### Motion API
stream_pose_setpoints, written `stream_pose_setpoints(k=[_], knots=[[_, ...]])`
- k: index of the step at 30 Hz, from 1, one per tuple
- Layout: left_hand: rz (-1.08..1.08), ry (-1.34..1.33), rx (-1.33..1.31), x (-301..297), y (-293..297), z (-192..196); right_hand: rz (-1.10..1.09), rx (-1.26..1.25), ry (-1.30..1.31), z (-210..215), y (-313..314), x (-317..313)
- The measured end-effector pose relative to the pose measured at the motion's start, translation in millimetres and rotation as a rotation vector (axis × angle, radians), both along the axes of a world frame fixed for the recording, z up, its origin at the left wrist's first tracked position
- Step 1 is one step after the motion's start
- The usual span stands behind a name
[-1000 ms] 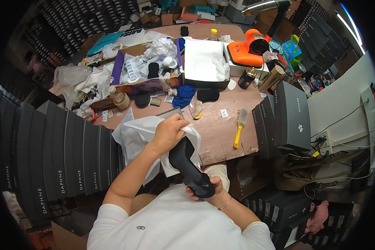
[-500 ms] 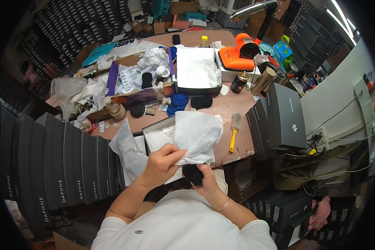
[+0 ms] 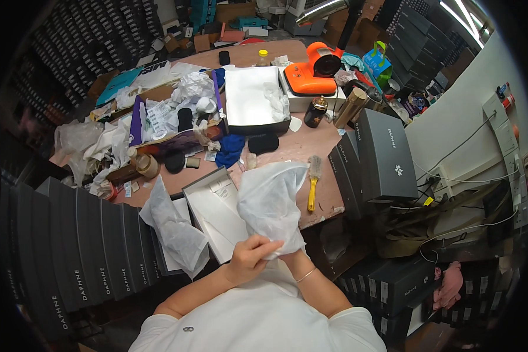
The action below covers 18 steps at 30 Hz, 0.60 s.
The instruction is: Inspecting a pair of high-heeled shoes for quality, brushing off dust, and wrapping them in tissue paper before placing them in a shoebox.
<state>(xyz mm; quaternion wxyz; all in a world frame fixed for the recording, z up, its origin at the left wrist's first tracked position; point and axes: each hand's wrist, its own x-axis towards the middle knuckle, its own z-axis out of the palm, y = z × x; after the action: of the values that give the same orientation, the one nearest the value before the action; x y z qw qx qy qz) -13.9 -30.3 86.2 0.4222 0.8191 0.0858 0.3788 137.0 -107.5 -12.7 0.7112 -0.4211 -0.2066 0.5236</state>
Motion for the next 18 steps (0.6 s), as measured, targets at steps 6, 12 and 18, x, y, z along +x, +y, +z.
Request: stream_pose_setpoints(k=[6, 12, 18], knots=[[-0.148, 0.024, 0.072, -5.5, -24.0, -6.0, 0.061, -0.085, -0.133, 31.3, -5.6, 6.3], [-0.179, 0.254, -0.027, -15.7, -31.1, -28.7, 0.349, -0.622, -0.942, 36.6, 38.5, 60.9], [0.734, 0.525, 0.127, -105.2, -6.8, -52.2, 0.576, -0.123, -1.558, 37.2, 58.1, 1.3]])
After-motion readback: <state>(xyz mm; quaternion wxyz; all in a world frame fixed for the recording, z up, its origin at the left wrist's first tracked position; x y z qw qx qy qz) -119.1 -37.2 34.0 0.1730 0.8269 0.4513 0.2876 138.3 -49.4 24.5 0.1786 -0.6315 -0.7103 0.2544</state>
